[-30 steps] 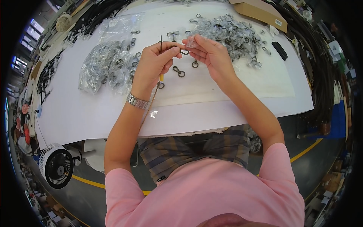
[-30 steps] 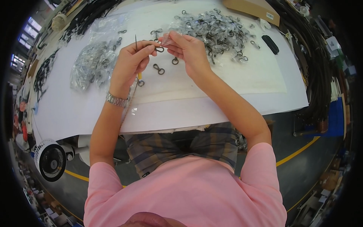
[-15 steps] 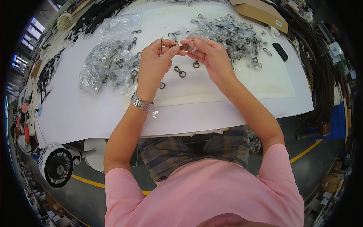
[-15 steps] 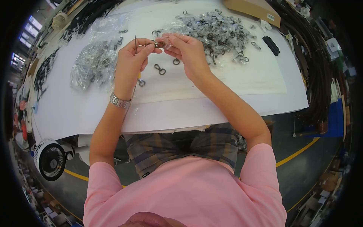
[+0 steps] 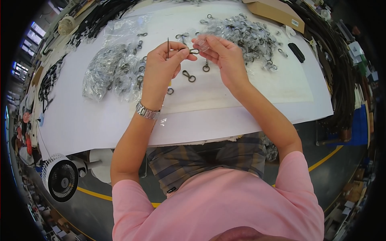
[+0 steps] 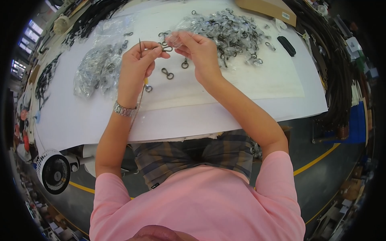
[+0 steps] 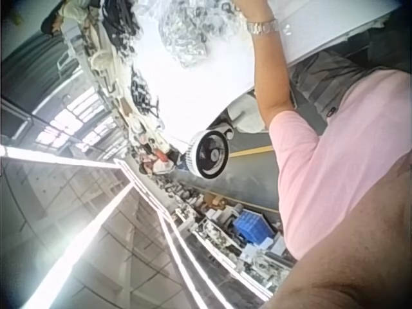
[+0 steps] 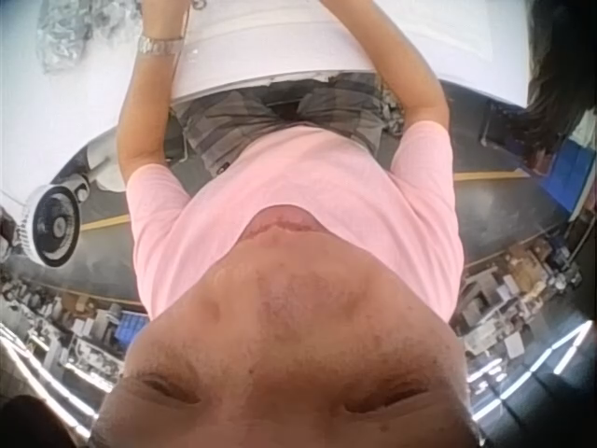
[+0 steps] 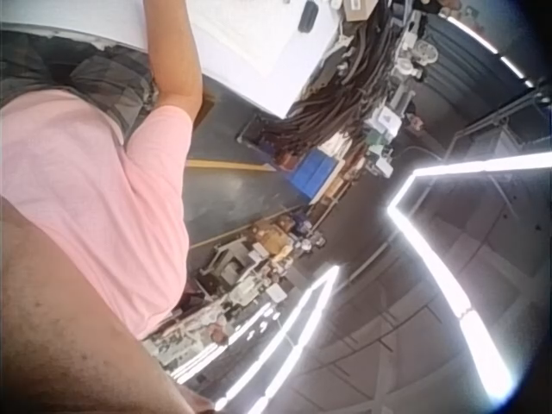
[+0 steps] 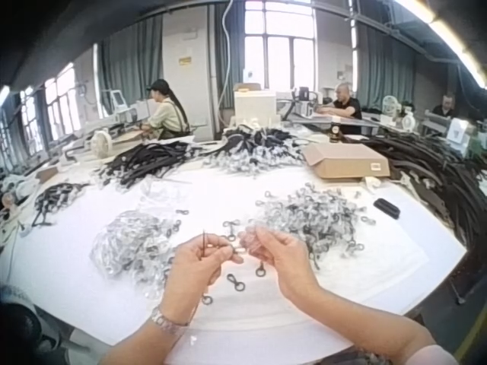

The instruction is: Threading a metal ring onto a leather strap using a needle or similar thin tool.

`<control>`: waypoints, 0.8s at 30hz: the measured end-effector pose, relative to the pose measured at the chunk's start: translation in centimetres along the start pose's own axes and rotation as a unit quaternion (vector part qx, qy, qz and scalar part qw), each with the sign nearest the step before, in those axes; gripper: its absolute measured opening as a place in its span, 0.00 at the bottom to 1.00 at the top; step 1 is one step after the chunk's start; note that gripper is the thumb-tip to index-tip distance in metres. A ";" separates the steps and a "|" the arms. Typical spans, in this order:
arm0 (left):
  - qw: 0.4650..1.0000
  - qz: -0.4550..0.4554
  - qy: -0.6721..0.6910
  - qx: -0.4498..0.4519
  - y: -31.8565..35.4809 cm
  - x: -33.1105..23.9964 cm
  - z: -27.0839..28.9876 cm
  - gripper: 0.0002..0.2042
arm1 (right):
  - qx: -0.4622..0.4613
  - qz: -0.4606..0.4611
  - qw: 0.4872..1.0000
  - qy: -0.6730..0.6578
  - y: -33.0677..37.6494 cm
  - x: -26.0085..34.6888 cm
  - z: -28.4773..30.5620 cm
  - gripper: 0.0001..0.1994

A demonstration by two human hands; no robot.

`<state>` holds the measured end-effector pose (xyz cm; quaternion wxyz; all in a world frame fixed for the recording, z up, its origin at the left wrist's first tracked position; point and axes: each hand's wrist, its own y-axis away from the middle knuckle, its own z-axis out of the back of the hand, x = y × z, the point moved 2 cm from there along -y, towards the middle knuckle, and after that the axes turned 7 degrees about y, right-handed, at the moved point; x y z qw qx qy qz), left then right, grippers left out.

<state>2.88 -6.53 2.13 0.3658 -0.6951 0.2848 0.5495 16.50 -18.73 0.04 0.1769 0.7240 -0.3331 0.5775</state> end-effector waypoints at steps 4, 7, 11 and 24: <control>1.000 0.024 0.002 0.020 0.1 -0.2 -0.2 0.09 | -0.020 0.006 1.000 -0.006 0.0 0.1 0.1 0.14; 1.000 0.006 0.001 0.015 0.1 -0.1 -0.1 0.09 | -0.023 0.009 1.000 -0.005 0.0 -0.1 0.0 0.14; 1.000 -0.006 -0.003 -0.011 0.1 -0.2 0.0 0.09 | -0.008 0.028 0.999 0.020 0.2 0.1 -0.4 0.14; 0.999 -0.029 0.013 -0.043 0.1 0.8 -0.5 0.08 | 0.032 -0.007 0.999 -0.002 0.6 -0.1 -0.8 0.17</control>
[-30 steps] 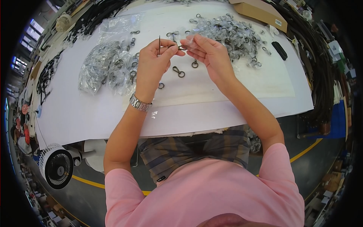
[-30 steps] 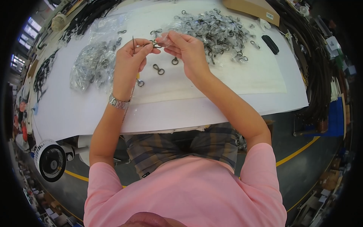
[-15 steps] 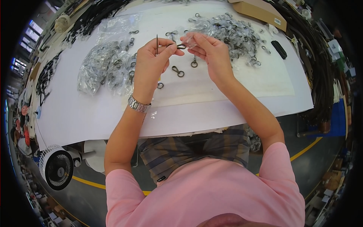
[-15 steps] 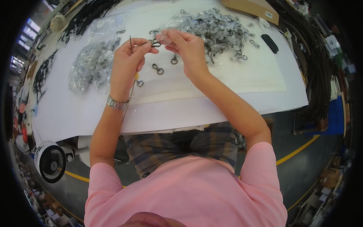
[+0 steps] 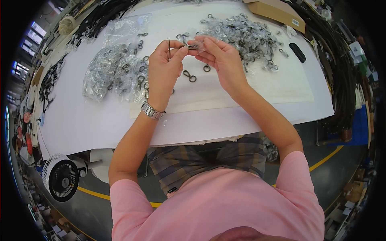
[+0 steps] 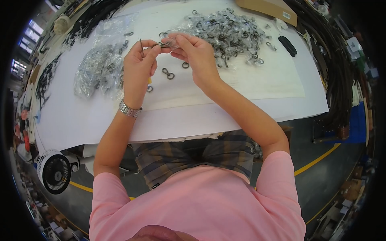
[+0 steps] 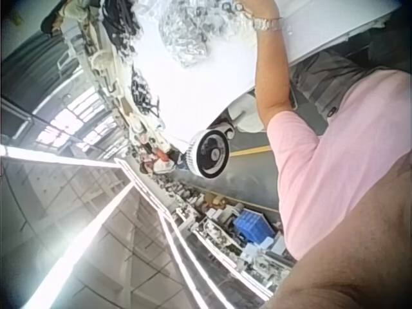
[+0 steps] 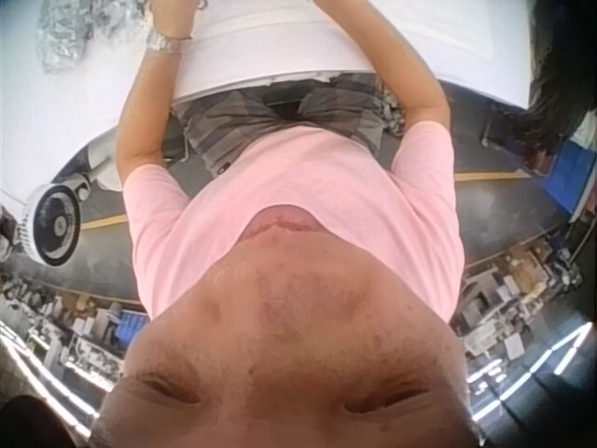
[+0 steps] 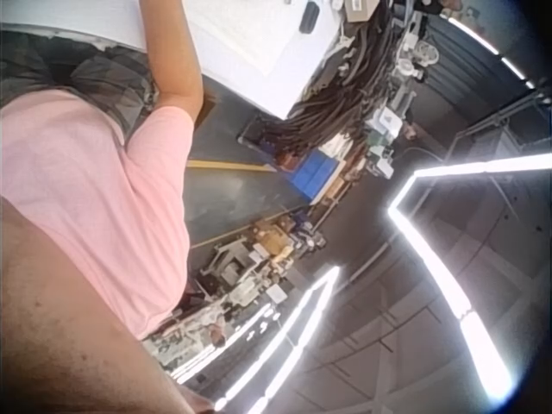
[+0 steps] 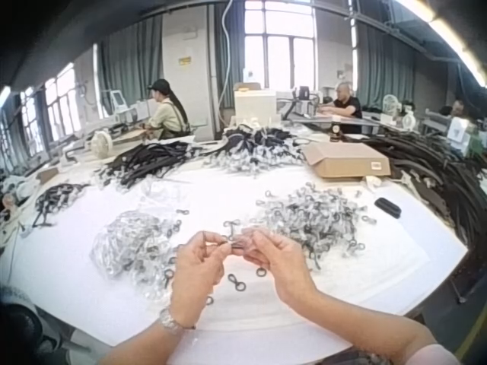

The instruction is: Threading a metal ring onto a leather strap using a needle or similar thin tool.

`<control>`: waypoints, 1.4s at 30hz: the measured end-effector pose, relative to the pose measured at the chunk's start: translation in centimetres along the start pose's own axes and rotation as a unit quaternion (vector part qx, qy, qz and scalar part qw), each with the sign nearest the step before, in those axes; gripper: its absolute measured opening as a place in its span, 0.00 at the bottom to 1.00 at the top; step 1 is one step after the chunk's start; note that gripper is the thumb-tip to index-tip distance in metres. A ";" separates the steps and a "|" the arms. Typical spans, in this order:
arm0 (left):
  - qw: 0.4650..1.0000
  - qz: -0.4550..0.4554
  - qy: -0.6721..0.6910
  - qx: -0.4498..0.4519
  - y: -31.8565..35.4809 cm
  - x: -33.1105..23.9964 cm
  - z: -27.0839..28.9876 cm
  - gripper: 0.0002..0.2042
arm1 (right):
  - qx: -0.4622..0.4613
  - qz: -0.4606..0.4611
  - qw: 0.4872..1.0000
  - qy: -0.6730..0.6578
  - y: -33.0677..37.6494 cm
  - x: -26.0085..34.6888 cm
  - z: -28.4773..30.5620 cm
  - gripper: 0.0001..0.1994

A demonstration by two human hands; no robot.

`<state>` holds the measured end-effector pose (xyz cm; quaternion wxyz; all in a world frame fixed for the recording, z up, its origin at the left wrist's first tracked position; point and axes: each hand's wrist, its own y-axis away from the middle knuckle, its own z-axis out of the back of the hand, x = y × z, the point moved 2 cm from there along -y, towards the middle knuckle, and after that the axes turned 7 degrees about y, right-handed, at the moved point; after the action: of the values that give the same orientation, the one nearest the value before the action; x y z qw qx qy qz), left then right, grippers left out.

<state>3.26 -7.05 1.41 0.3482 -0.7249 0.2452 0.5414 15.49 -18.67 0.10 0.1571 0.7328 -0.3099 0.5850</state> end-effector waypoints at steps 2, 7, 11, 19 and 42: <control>0.996 0.004 -0.085 -0.013 0.1 0.0 -0.1 0.08 | -0.001 -0.002 1.000 -0.002 0.2 0.0 -0.2 0.17; 0.985 -0.037 -0.166 0.008 -0.1 0.4 -0.2 0.09 | -0.009 -0.007 0.999 -0.037 0.2 -0.4 -0.4 0.14; 0.988 -0.017 -0.153 0.024 0.0 0.0 -0.3 0.10 | -0.004 -0.009 1.000 -0.026 0.2 -0.9 -0.4 0.14; 0.994 0.072 0.000 0.078 -1.4 -0.5 2.0 0.12 | 0.033 0.018 0.999 0.023 -0.3 0.7 -0.3 0.18; 0.996 0.009 -0.068 0.064 -0.8 0.6 0.6 0.06 | 0.068 0.235 0.809 0.535 1.2 0.8 -1.5 0.09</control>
<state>3.62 -6.04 0.94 0.4052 -0.6600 0.2618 0.5759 13.69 -18.90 1.13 0.1050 0.2174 -0.2992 0.9231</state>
